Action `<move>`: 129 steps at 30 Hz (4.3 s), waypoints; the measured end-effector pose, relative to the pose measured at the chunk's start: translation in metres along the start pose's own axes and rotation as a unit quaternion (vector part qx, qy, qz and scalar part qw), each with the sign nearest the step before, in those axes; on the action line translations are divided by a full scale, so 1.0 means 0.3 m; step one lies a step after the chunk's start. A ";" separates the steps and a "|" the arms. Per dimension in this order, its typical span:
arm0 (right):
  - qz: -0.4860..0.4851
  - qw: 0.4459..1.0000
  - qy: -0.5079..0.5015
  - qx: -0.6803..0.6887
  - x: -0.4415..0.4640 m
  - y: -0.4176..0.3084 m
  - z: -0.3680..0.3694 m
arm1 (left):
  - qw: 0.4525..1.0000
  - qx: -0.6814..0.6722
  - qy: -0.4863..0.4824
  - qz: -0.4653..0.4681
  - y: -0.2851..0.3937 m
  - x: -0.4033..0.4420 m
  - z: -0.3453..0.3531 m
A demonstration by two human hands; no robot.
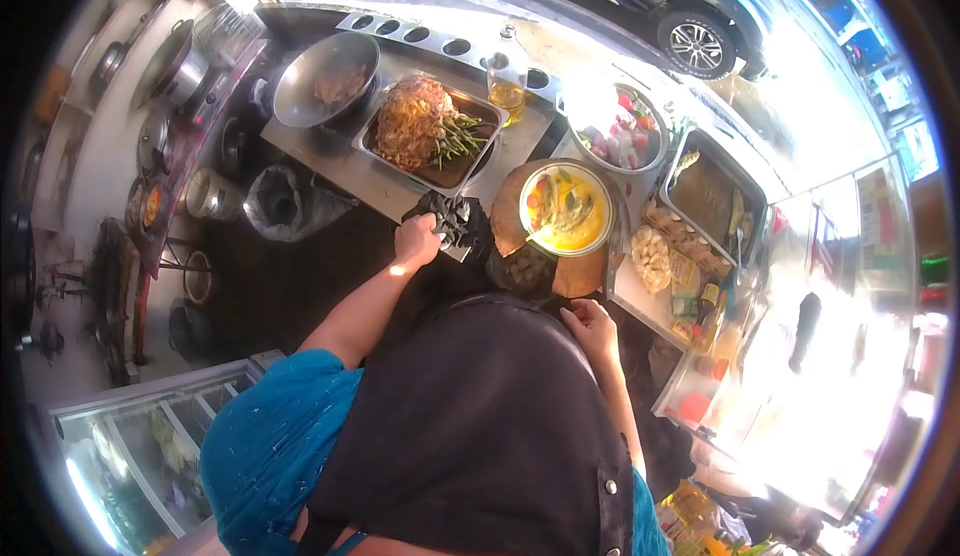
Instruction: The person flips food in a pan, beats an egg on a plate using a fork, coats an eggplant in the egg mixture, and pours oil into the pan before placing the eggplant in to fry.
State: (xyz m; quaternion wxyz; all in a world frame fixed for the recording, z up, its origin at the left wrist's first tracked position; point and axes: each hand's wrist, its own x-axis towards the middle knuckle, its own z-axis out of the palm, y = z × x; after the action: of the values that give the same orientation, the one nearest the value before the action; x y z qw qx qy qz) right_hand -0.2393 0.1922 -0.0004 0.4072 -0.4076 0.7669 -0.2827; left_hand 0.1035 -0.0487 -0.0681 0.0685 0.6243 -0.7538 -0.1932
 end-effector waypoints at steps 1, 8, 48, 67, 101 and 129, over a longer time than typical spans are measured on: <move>0.004 1.000 -0.017 0.023 0.009 0.018 0.010 | 0.999 -0.031 0.001 -0.009 -0.002 0.003 -0.003; -0.006 0.992 -0.057 0.117 0.048 0.070 0.064 | 0.996 -0.078 0.026 -0.029 0.003 -0.032 -0.033; -0.394 0.857 -0.197 -0.268 1.280 -1.715 1.443 | 0.796 -0.334 -0.031 -0.503 -1.685 -0.716 -0.120; -0.264 0.837 -0.080 -0.472 1.319 -1.832 1.685 | 0.592 -0.541 -0.004 -0.597 -1.566 -0.783 -0.271; -0.219 0.717 -0.165 -0.641 1.772 -2.095 1.469 | 0.657 -0.487 -0.081 -0.569 -1.707 -0.721 -0.297; -0.365 0.796 -0.196 -0.442 1.450 -2.045 1.376 | 0.901 -0.225 -0.208 -0.307 -1.781 -0.619 -0.141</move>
State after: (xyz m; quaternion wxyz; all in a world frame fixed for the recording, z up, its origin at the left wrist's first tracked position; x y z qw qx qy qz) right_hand 0.2097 -0.5336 0.0879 0.1906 -0.8393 0.5070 0.0456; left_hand 0.6460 0.0445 -0.2050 -0.0140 0.7387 -0.4582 -0.4942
